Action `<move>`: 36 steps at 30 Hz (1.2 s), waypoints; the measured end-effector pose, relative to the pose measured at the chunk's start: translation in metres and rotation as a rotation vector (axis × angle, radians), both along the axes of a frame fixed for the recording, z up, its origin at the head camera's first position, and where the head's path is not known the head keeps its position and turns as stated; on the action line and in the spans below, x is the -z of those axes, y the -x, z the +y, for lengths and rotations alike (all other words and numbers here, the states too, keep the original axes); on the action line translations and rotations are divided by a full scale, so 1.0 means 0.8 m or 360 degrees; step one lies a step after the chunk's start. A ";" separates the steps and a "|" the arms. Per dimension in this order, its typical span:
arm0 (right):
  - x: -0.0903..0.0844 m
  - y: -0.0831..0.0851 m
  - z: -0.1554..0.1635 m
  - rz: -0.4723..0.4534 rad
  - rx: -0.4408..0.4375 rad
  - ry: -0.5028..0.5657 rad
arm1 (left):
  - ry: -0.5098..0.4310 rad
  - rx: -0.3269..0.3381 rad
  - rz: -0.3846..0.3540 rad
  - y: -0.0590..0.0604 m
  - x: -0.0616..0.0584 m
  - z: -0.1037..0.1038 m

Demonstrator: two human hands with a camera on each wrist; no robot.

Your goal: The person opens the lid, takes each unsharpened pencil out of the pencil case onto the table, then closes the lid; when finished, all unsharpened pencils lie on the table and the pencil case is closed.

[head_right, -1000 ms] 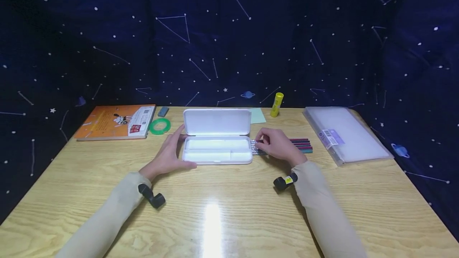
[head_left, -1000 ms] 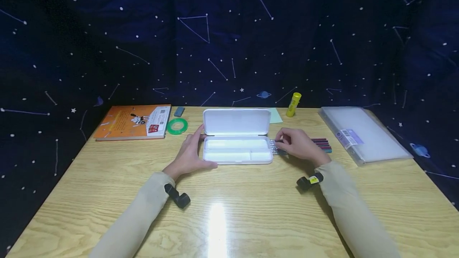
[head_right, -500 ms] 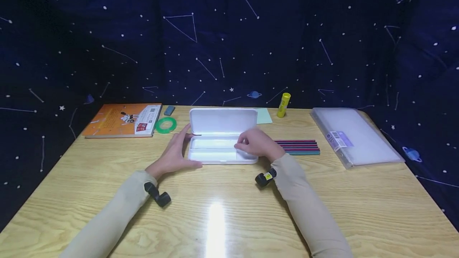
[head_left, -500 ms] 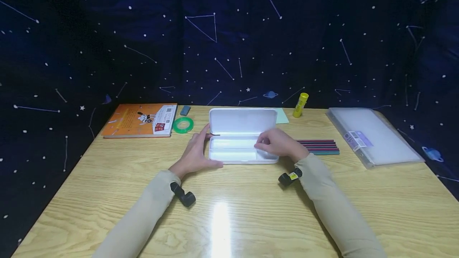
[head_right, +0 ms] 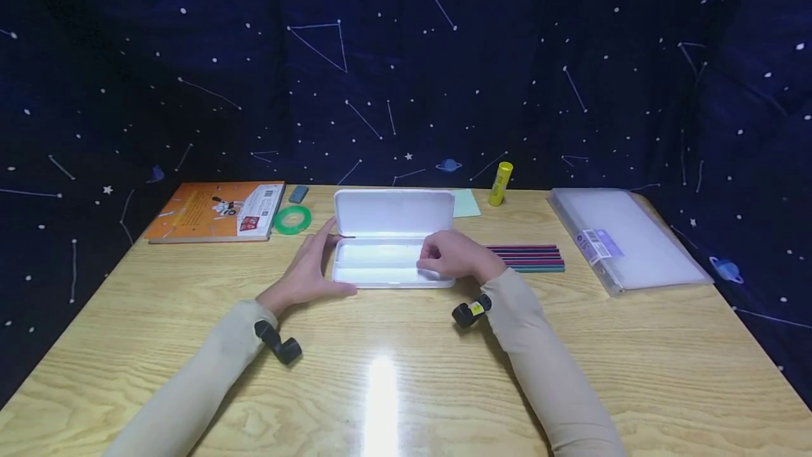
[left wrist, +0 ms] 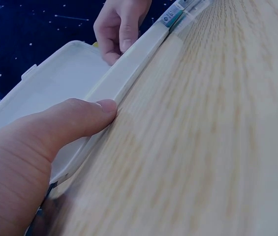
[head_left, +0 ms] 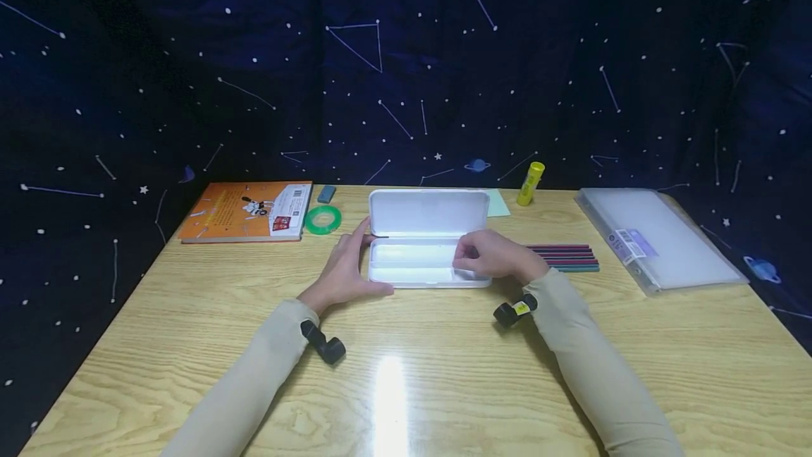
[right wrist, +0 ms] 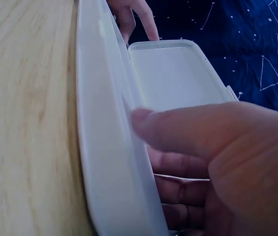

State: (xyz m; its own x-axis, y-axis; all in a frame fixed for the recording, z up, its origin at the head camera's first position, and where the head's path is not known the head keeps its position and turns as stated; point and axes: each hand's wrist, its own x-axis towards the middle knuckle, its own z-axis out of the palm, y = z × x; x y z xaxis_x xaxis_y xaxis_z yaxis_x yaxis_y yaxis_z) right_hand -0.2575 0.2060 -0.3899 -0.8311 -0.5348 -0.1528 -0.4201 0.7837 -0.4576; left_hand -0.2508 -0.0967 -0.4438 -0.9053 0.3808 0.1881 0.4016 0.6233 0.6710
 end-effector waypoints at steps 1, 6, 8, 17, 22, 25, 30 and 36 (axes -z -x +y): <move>-0.001 0.000 0.001 -0.0002 0.0000 0.0002 | 0.0001 0.0000 -0.0003 0.000 0.000 0.000; -0.002 -0.002 0.001 0.0021 0.0001 0.0009 | -0.0003 -0.0001 -0.0009 0.001 0.000 0.001; -0.002 -0.003 0.001 0.0040 0.0012 0.0011 | -0.0004 -0.0001 -0.0009 0.001 0.000 0.002; 0.000 -0.003 0.003 0.0050 0.0045 0.0096 | -0.0008 0.0016 0.0029 0.001 0.000 0.003; -0.001 -0.004 0.006 0.0128 0.0030 0.0202 | -0.0018 0.0020 0.0044 0.001 0.002 0.003; -0.001 -0.007 0.010 0.0193 0.0045 0.0239 | -0.0024 0.0019 0.0046 0.001 0.003 0.003; 0.001 -0.013 0.028 0.0277 0.0145 0.0234 | -0.0024 0.0014 0.0042 0.000 0.004 0.003; 0.008 -0.026 0.063 0.0347 0.0255 0.0273 | -0.0016 -0.0002 0.0014 0.001 0.003 0.001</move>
State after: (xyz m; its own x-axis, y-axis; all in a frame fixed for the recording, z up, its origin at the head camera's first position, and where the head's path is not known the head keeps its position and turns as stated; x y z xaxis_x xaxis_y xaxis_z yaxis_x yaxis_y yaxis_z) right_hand -0.2364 0.2561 -0.3959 -0.9102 -0.3967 0.1194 -0.4001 0.7670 -0.5017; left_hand -0.2515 -0.0959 -0.4465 -0.9040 0.3779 0.2000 0.4070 0.6170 0.6735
